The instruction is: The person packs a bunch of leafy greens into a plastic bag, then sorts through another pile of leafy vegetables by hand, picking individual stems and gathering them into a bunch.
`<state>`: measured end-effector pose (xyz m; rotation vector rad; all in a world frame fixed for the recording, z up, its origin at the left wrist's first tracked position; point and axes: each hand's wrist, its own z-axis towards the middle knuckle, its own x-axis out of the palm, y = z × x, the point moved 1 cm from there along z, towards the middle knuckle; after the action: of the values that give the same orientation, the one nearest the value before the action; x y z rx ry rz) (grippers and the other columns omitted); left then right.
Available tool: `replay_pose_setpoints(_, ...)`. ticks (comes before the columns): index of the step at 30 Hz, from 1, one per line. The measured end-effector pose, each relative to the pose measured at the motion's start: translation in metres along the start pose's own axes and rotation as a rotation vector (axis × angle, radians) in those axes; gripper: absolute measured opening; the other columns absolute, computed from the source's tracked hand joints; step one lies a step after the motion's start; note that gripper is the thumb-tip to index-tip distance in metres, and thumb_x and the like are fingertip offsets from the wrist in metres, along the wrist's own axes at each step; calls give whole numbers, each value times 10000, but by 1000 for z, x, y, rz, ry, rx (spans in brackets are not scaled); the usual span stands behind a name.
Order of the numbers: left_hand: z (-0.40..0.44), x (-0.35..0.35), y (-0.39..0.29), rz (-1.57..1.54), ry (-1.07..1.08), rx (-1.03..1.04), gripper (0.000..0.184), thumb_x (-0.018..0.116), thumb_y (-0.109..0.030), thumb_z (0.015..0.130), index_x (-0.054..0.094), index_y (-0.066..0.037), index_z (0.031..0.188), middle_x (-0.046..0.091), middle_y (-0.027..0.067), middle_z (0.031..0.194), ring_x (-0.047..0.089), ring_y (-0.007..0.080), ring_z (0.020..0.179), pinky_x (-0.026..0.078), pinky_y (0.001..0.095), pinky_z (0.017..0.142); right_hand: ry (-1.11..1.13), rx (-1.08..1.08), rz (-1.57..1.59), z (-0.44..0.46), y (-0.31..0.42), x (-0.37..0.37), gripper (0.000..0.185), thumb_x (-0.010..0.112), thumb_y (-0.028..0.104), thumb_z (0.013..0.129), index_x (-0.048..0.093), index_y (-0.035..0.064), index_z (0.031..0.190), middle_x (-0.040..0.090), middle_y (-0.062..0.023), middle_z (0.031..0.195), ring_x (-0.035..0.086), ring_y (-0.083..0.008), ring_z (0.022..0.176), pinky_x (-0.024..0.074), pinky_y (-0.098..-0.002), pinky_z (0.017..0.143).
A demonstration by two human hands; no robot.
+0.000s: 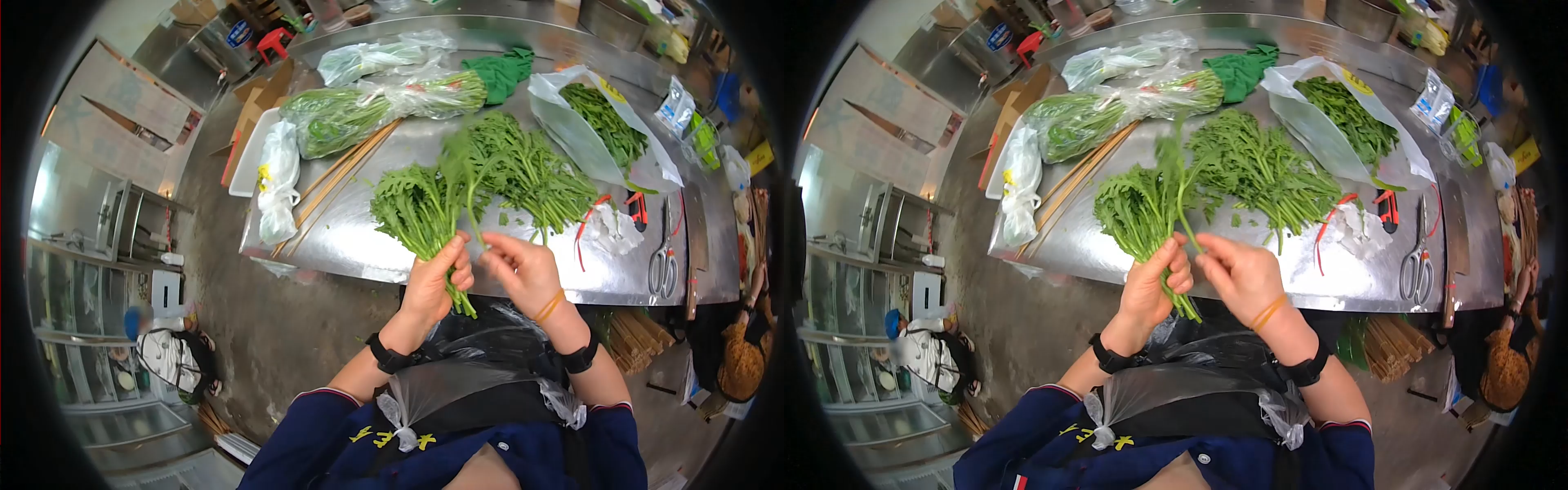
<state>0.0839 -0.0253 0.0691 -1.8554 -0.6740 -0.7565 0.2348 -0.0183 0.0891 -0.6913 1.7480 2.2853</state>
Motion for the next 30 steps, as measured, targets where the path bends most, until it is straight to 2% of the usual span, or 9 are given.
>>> replay_pose_setpoints(3, -3, -1, -2, -5, 55, 35, 221, 567, -182, 853, 482, -21, 979, 397, -3, 621, 361, 85, 494, 307, 229, 451, 68, 30, 61, -3, 10, 5, 236, 603, 84, 770, 562, 43, 1000, 617, -113, 677, 617, -220, 591, 466, -276, 524)
replay_pose_setpoints(4, -4, -1, -3, 13, 57, 34, 220, 570, -178, 852, 483, -21, 978, 395, -4, 613, 362, 85, 493, 307, 229, 452, 74, 31, 53, -2, 13, 5, 178, 596, 83, 780, 555, 28, 944, 623, -106, 686, 626, -204, 599, 472, -275, 530)
replay_pose_setpoints(7, -6, 1, -4, 32, 47, 31, 211, 574, -170, 849, 488, -21, 971, 396, -7, 600, 365, 84, 489, 308, 229, 451, 108, 95, 160, -2, 14, 7, 152, 590, 81, 788, 545, 13, 916, 628, -106, 703, 629, -195, 605, 478, -272, 540)
replay_pose_setpoints(14, -5, -4, -4, 120, 2, 82, 176, 586, -155, 840, 504, -28, 930, 429, -12, 612, 394, 79, 485, 312, 225, 446, 160, 112, 164, -2, 14, 8, 147, 588, 54, 784, 537, 0, 911, 626, -113, 729, 630, -190, 626, 486, -267, 561)
replay_pose_setpoints(17, -3, -4, -3, 171, -9, 199, 165, 589, -152, 839, 509, -30, 917, 441, -17, 632, 402, 79, 492, 317, 224, 448, 141, 149, 198, -3, 12, 8, 148, 588, 37, 777, 545, -10, 911, 617, -119, 751, 626, -188, 644, 490, -268, 578)
replay_pose_setpoints(19, -4, -4, -2, 165, -10, 201, 165, 589, -154, 839, 510, -30, 914, 444, -16, 638, 403, 79, 493, 319, 226, 449, 80, 74, 149, -3, 7, 10, 146, 584, 20, 771, 561, -12, 911, 605, -119, 764, 620, -187, 656, 491, -266, 590)
replay_pose_setpoints(26, -2, -7, 1, 162, -1, 163, 181, 574, -174, 851, 508, -20, 920, 444, -4, 634, 409, 85, 499, 332, 235, 454, 49, 10, 120, -1, 5, 13, 141, 577, 4, 766, 584, 0, 907, 594, -112, 760, 602, -202, 622, 469, -275, 563)
replay_pose_setpoints(30, 2, -15, 6, 149, 8, 145, 184, 560, -188, 860, 515, -20, 920, 465, 12, 662, 435, 102, 517, 350, 237, 467, 59, 60, 103, 0, 9, 8, 99, 582, 71, 779, 605, 16, 858, 603, -107, 718, 592, -210, 591, 454, -283, 542)
